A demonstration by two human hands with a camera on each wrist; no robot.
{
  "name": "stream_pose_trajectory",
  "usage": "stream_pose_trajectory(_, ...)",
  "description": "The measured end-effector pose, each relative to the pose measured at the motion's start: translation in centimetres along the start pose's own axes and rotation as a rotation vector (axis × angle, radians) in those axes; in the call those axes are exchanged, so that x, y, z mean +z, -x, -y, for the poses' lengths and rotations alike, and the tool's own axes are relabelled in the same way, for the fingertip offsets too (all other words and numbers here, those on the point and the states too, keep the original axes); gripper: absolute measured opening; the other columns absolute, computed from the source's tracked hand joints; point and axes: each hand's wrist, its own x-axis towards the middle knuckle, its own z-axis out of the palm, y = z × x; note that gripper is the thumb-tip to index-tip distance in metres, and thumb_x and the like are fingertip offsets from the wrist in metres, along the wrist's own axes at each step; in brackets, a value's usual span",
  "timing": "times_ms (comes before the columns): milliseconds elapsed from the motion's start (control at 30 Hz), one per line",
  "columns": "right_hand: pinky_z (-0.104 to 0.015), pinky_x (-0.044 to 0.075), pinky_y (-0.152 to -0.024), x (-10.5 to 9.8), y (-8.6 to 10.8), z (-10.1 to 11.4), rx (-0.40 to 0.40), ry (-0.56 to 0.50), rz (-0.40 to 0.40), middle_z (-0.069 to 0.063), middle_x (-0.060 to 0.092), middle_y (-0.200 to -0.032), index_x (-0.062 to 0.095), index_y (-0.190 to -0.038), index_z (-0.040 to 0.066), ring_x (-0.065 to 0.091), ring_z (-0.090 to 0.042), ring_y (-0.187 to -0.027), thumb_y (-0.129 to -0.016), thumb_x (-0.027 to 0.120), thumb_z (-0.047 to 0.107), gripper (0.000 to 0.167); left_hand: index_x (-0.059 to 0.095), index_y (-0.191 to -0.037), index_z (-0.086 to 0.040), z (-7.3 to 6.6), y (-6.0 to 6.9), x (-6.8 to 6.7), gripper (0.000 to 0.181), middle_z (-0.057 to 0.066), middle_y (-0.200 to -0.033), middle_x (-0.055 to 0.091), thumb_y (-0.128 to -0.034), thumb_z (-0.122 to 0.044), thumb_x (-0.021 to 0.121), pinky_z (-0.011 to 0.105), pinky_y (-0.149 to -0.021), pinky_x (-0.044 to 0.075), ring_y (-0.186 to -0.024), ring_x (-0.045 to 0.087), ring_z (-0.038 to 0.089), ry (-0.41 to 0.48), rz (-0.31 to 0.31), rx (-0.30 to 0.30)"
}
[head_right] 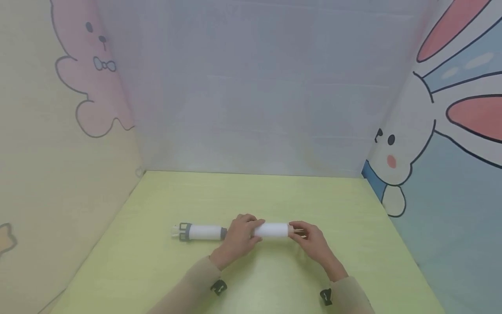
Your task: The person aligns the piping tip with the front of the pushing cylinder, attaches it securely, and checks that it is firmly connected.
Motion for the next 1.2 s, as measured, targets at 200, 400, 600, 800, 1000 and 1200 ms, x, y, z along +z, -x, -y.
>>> stream_pose_trajectory(200, -0.030, 0.053, -0.071, -0.7, 0.2, -3.2, 0.063, 0.001, -0.033, -0.020, 0.061, -0.119, 0.062, -0.121, -0.001, 0.064, -0.033, -0.098, -0.089, 0.068, 0.013, 0.035, 0.065, -0.123, -0.018, -0.6, -1.0, 1.2, 0.050, 0.002, -0.110, 0.062, -0.0771, -0.030, 0.079, 0.036, -0.083, 0.041, -0.099, 0.054, 0.021, -0.004, 0.021, 0.018)
stream_pose_trajectory(400, -0.031, 0.052, -0.073, -1.3, 0.2, -4.3, 0.074, -0.022, -0.034, -0.022, 0.059, -0.120, 0.060, -0.123, -0.003, 0.064, -0.034, -0.098, -0.090, 0.066, 0.012, 0.036, 0.067, -0.121, -0.018, -1.0, -1.7, 1.8, 0.046, 0.002, -0.107, 0.062, -0.0776, -0.029, 0.079, 0.034, -0.079, 0.042, -0.095, 0.054, 0.022, -0.004, 0.024, 0.025)
stream_pose_trajectory(600, -0.035, 0.052, -0.079, -1.7, 0.5, -3.7, 0.134, -0.087, -0.024, -0.026, 0.056, -0.122, 0.057, -0.124, -0.008, 0.062, -0.036, -0.101, -0.091, 0.064, 0.010, 0.037, 0.068, -0.119, -0.019, -1.0, -2.2, 2.9, 0.044, 0.002, -0.105, 0.063, -0.0779, -0.029, 0.079, 0.033, -0.077, 0.042, -0.093, 0.054, 0.021, -0.017, 0.038, 0.036)
stream_pose_trajectory(800, -0.032, 0.052, -0.077, -1.5, 0.2, -5.6, 0.184, -0.095, -0.050, -0.026, 0.057, -0.122, 0.057, -0.124, -0.008, 0.062, -0.034, -0.101, -0.091, 0.066, 0.013, 0.040, 0.069, -0.118, -0.017, -0.6, -2.5, 3.9, 0.042, 0.002, -0.103, 0.064, -0.0788, -0.028, 0.078, 0.032, -0.077, 0.042, -0.090, 0.054, 0.020, -0.013, 0.031, 0.055)
stream_pose_trajectory(1000, -0.032, 0.052, -0.068, -1.4, -0.3, -5.6, 0.216, -0.067, -0.051, -0.025, 0.060, -0.116, 0.057, -0.123, -0.011, 0.065, -0.027, -0.092, -0.091, 0.065, 0.009, 0.038, 0.069, -0.117, -0.016, -0.3, -2.7, 4.6, 0.040, 0.004, -0.102, 0.064, -0.0787, -0.025, 0.078, 0.032, -0.073, 0.043, -0.088, 0.054, 0.021, 0.012, 0.041, 0.050)
stream_pose_trajectory(1200, -0.037, 0.052, -0.066, -1.5, -0.2, -3.0, 0.233, -0.064, -0.034, -0.026, 0.062, -0.107, 0.056, -0.120, -0.015, 0.063, -0.037, -0.090, -0.091, 0.063, 0.003, 0.035, 0.068, -0.117, -0.015, 0.0, -2.7, 4.9, 0.039, 0.004, -0.102, 0.064, -0.0796, -0.023, 0.076, 0.030, -0.072, 0.042, -0.087, 0.054, 0.020, 0.031, 0.068, 0.049)
